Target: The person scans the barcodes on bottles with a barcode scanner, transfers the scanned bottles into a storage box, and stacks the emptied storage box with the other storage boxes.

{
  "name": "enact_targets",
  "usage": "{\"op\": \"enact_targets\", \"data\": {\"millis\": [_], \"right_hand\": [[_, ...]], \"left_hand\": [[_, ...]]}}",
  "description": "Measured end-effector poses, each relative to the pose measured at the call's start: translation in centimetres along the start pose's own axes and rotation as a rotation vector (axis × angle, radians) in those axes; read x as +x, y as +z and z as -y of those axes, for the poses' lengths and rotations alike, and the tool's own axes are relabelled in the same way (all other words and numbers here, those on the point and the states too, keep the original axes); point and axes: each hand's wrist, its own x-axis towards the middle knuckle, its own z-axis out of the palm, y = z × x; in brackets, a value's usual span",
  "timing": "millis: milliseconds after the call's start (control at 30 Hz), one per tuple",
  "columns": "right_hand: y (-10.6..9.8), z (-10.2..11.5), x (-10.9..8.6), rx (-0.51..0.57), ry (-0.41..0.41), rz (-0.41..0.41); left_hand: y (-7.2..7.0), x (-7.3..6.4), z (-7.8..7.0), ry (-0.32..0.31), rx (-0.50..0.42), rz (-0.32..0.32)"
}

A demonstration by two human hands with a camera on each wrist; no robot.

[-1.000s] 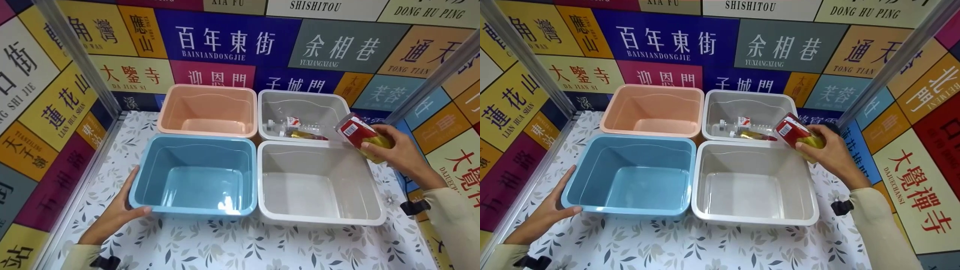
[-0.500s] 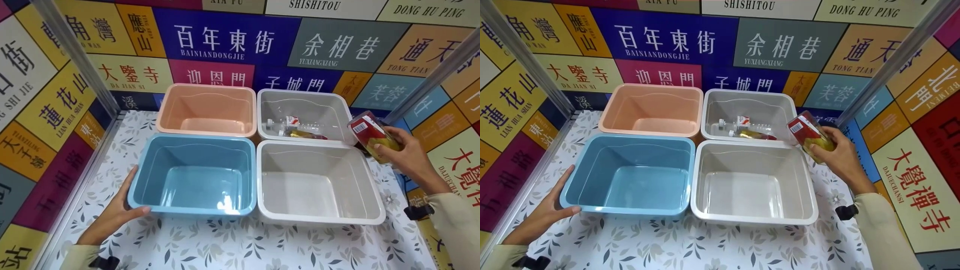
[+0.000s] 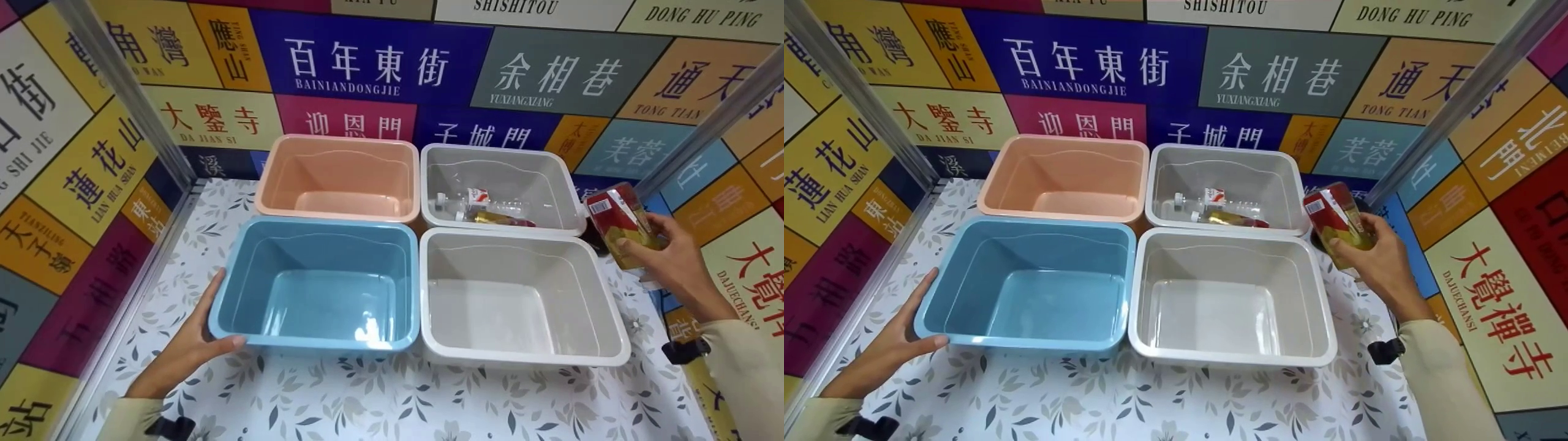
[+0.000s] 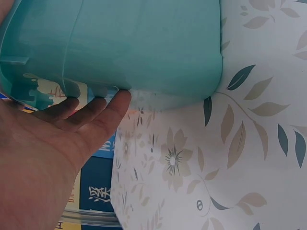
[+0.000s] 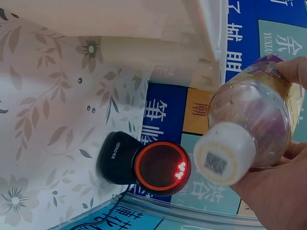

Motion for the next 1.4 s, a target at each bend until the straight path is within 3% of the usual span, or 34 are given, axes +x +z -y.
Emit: {"op": "enact_targets", "data": {"millis": [400,700,867,1400], "right_hand": [[0.4,-1.0,0.3,0.005,0.042,0.008],[1.0,-2.0,0.3,-0.022,0.026,-0.072],[1.2,-2.2,0.2,-0.038,0.057,-0.086],[1.5,-2.8,0.6,-0.039,0.159,-0.089]], "left_hand": [[0.1,0.1,0.1,0.001,-0.010,-0.008],[0.0,0.1,0.2,0.017,-0.007,-0.006],[-0.2,0.1,0.2,0.027,-0.030,0.015],[-0.1,0.0,0.2,0.010,0.000,-0.003]]}}
